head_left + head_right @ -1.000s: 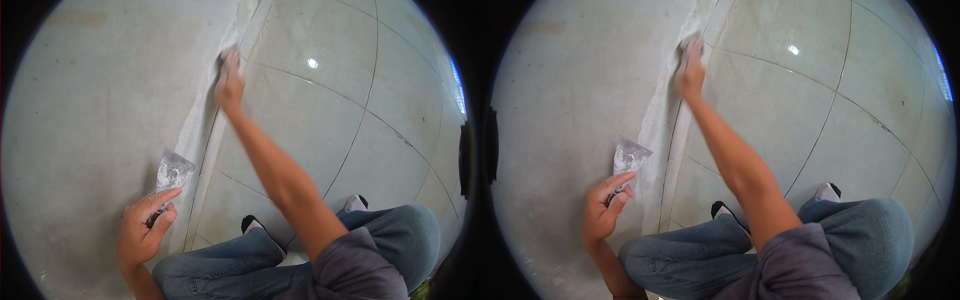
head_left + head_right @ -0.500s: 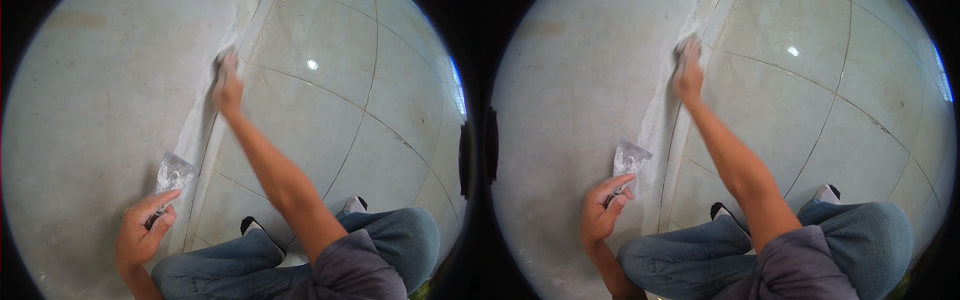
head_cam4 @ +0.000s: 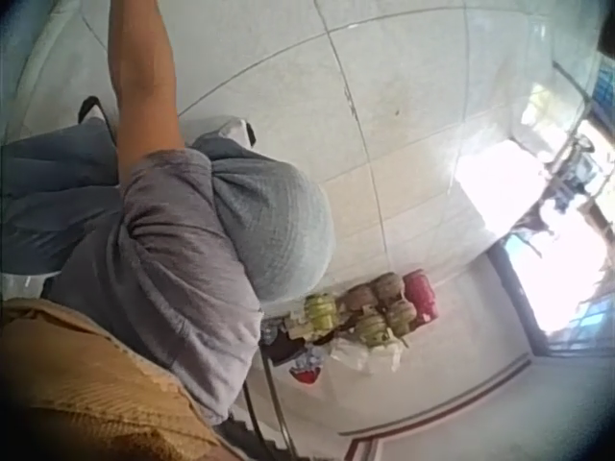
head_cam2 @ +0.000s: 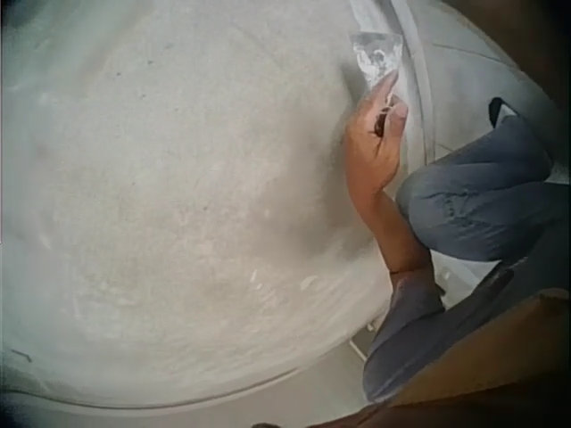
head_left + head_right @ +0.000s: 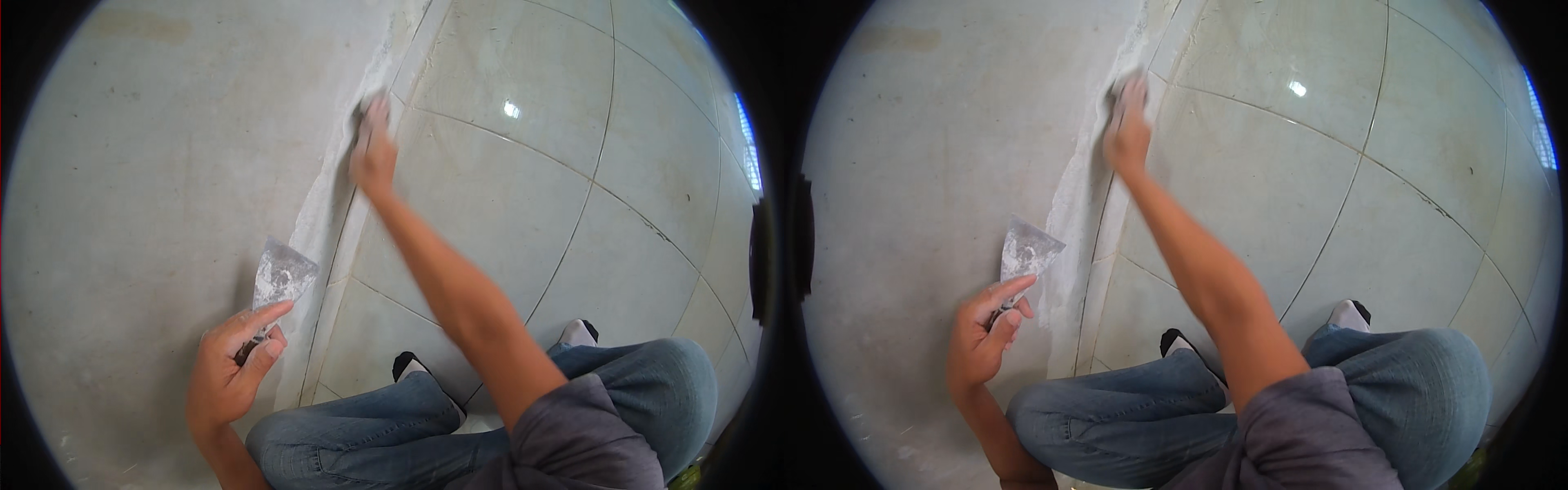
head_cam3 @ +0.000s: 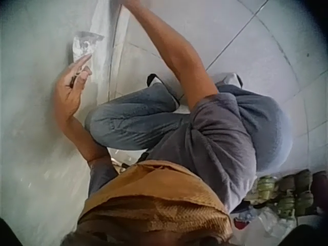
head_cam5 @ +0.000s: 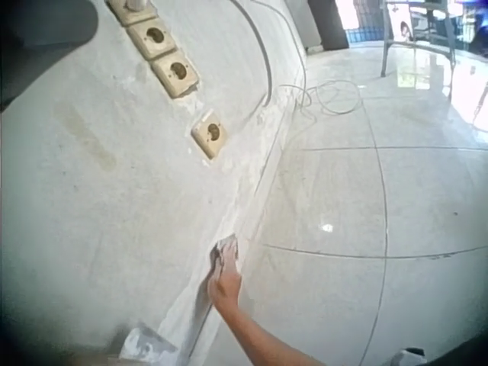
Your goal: The recorder is using sandpaper and a putty knife to sand the wall and smooth out wall filler near the floor.
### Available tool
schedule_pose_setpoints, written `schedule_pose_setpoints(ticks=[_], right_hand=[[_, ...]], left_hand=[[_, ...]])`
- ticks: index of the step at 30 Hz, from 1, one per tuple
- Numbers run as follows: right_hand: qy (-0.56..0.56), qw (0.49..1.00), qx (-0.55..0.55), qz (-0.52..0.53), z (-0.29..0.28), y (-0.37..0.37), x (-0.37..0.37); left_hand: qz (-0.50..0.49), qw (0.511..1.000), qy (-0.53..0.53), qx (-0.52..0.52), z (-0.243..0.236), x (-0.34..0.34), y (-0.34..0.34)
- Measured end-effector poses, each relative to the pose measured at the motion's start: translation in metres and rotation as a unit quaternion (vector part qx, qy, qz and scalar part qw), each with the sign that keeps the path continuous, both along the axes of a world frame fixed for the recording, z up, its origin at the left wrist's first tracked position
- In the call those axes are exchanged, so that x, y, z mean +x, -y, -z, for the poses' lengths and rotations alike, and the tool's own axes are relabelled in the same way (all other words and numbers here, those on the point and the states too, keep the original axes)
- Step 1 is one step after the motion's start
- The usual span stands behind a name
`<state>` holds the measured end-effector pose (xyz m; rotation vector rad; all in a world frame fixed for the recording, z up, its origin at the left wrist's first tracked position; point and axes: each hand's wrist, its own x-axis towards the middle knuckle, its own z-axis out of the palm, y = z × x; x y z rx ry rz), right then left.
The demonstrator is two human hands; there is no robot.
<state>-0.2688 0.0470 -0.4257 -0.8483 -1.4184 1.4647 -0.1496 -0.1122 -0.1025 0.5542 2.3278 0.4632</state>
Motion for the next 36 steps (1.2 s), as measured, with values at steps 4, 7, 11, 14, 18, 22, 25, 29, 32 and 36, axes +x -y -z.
schedule_pose_setpoints(ticks=[4,7,11,14,18,22,25,29,32,36], right_hand=[[-0.046,0.994,-0.030,-0.089,-0.011,0.097,0.055],[-0.043,0.999,0.007,-0.001,-0.013,0.052,0.021],[0.024,0.998,-0.062,-0.012,0.002,-0.096,-0.010],[0.033,0.999,0.006,-0.011,0.008,-0.038,0.000],[-0.090,0.990,0.055,-0.089,-0.026,0.113,0.065],[-0.117,0.988,0.096,-0.013,-0.049,0.076,0.035],[-0.030,0.998,0.040,0.037,-0.034,-0.049,-0.009],[-0.068,0.996,0.056,0.018,-0.035,-0.020,0.003],[-0.142,0.983,0.067,-0.094,-0.040,0.103,0.067],[-0.138,0.982,0.121,-0.043,-0.045,0.088,0.046]], left_hand=[[0.002,0.999,0.007,0.035,0.012,-0.001,0.000],[0.005,1.000,0.025,0.019,0.002,0.000,-0.004],[0.004,0.999,0.038,0.023,-0.001,-0.003,-0.004],[0.000,0.999,0.024,0.024,0.005,-0.005,0.004],[-0.028,0.999,0.005,0.029,0.013,0.001,0.009],[-0.014,0.999,0.022,0.047,0.003,0.000,0.005],[0.016,0.998,0.026,0.049,0.003,0.000,0.001],[0.005,0.999,0.000,0.041,0.000,0.000,0.007],[-0.005,0.998,-0.015,0.060,0.010,0.006,0.015],[0.005,0.997,0.018,0.068,0.001,0.006,0.005]])
